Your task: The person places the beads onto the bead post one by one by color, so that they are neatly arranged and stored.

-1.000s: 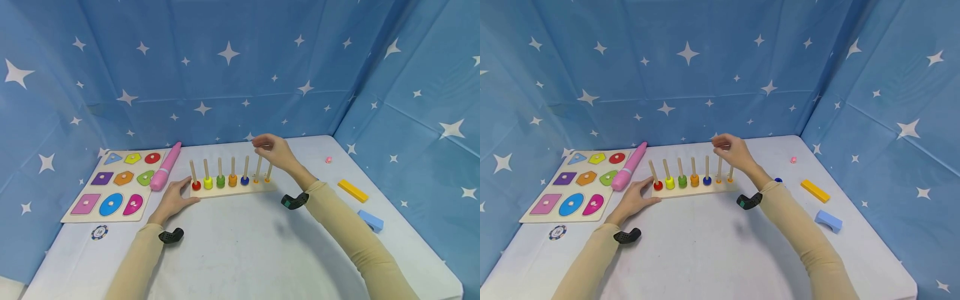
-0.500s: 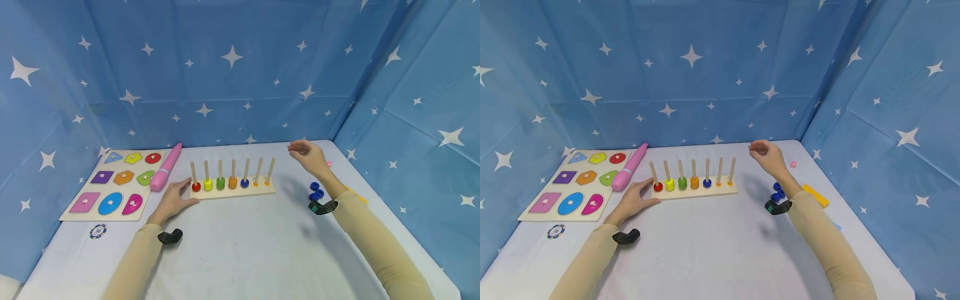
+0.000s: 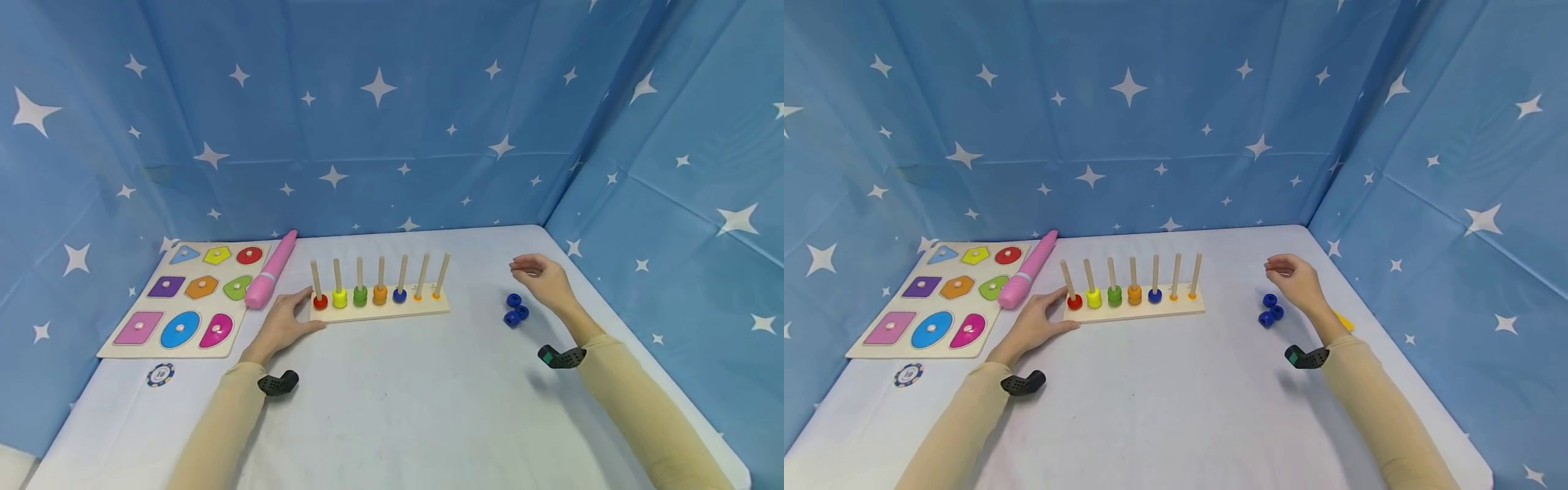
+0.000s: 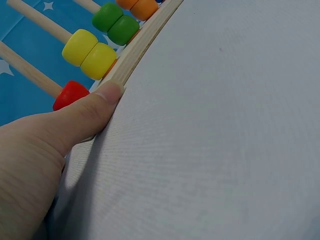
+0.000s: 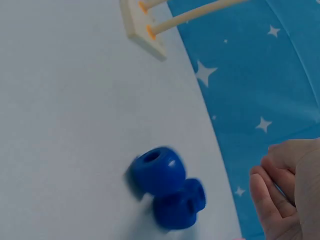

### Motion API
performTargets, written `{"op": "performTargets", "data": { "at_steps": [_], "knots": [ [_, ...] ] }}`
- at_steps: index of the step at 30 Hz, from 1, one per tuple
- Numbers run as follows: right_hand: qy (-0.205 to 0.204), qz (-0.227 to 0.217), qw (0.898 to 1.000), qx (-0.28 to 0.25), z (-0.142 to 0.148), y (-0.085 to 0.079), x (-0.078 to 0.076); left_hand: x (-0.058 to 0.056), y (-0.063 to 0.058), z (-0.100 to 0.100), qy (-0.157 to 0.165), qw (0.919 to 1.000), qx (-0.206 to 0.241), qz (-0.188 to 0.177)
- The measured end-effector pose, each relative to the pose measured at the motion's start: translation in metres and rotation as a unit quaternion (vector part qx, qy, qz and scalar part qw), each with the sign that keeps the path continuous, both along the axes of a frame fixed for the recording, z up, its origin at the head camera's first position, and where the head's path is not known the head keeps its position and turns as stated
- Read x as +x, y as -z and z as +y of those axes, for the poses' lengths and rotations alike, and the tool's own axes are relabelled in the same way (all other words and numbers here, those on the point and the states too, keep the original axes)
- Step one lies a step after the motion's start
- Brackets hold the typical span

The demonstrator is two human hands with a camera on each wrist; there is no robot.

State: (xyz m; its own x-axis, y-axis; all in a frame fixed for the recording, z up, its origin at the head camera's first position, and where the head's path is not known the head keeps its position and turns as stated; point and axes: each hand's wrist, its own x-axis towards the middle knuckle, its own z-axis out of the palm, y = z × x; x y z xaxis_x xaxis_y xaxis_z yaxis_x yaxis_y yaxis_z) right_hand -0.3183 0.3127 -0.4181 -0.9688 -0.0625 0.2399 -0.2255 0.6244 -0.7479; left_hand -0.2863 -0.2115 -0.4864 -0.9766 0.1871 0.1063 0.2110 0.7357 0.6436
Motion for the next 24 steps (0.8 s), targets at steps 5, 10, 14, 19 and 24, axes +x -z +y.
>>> {"op": "performTargets", "data": {
  "at_steps": [5, 10, 14, 19, 24],
  "knots": [
    [-0.01, -0.017, 1.0, -0.003, 0.017, 0.016, 0.011, 0.0, 0.0, 0.0, 0.0, 1.0, 0.001, 0.001],
    [-0.019, -0.027, 0.999, 0.006, 0.026, 0.03, 0.022, -0.001, 0.0, -0.001, 0.0, 1.0, 0.003, 0.0],
    [-0.028, -0.042, 0.999, 0.012, 0.03, 0.037, 0.029, -0.001, -0.001, -0.001, 0.0, 1.0, 0.005, 0.002],
    [-0.044, -0.051, 0.997, 0.03, 0.032, 0.041, 0.035, -0.002, 0.001, -0.001, 0.003, 1.0, 0.005, 0.004],
    [-0.053, -0.062, 0.996, 0.04, 0.033, 0.043, 0.039, -0.001, 0.003, -0.002, 0.004, 1.0, 0.004, 0.007]
  ]
}}
